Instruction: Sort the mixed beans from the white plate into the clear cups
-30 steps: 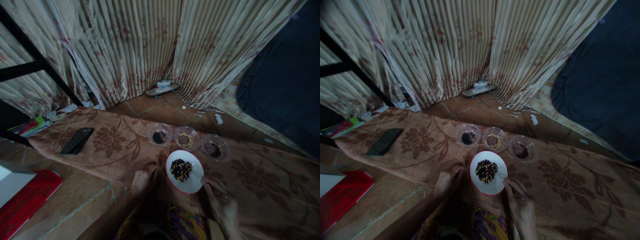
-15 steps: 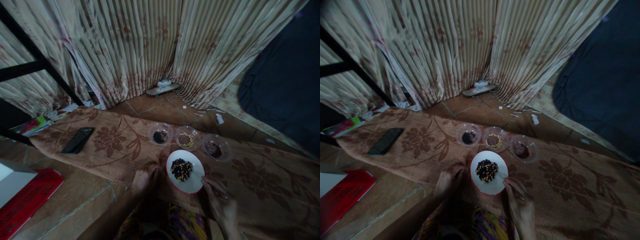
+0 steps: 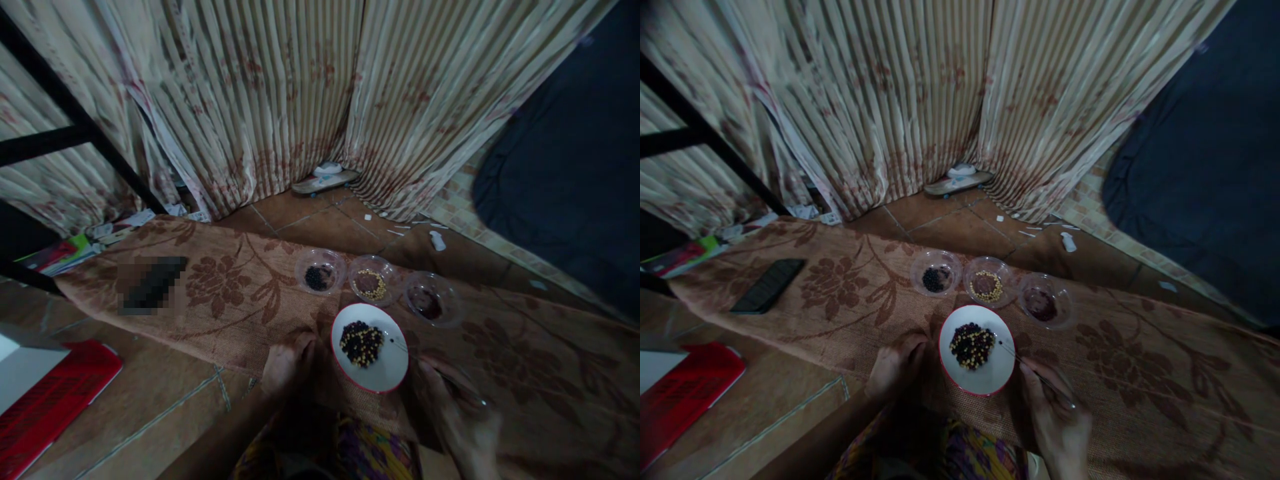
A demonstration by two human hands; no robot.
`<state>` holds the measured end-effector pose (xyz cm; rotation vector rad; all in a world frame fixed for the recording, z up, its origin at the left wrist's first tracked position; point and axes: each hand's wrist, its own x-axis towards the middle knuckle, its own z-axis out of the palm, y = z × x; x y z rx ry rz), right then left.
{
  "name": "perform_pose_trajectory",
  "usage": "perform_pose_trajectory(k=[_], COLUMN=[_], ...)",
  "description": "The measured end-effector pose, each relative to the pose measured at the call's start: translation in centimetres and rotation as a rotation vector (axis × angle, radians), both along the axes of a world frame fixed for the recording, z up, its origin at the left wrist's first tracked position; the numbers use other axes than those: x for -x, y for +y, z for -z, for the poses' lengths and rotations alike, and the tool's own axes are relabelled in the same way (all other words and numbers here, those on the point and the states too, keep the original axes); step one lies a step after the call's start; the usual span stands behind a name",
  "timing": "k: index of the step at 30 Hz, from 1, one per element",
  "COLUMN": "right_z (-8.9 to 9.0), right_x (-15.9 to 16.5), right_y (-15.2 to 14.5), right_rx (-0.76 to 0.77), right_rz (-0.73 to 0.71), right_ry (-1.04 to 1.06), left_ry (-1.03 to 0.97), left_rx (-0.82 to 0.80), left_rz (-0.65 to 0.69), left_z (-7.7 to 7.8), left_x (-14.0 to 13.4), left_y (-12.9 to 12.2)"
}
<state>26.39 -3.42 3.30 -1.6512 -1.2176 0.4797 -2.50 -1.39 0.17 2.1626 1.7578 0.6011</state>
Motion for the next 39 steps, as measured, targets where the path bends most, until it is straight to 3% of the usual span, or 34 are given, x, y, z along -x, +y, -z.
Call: perform_pose_trajectory(k=[6, 8, 12, 17, 21, 30, 39], right_z=[-2.7, -2.8, -2.0, -2.1, -2.0, 0.4, 0.1], right_x=[-2.7, -3.7, -4.8, -3.2, -1.4, 0.5, 1.4], right_y=[4.2, 5.9, 7.6, 6.1, 3.7, 0.6, 1.4], right_rx=[-0.211, -0.286, -0.288, -0.297, -0.178, 0.098, -0.003], right_rz=[0.135, 0.185, 0.244, 0.237, 0.196, 0.009, -0.078], right_ry=[-0.042, 0.004, 0.064, 0.067, 0.046, 0.069, -0.040], left_ry=[-0.030, -0.034, -0.046, -0.035, -0.031, -0.031, -0.007], left_rx=[-0.023, -0.039, -0.056, -0.005, 0.020, -0.006, -0.014], left_rz=[-0.016, -0.011, -0.008, 0.007, 0.000, 0.008, -0.017], left_z=[0.8, 1.2, 1.4, 0.3, -0.3, 0.2, 0.3], left_x=[0.2, 0.3, 0.4, 0.2, 0.1, 0.1, 0.0], left_y=[0.1, 0.2, 0.3, 0.2, 0.0, 0.0, 0.0])
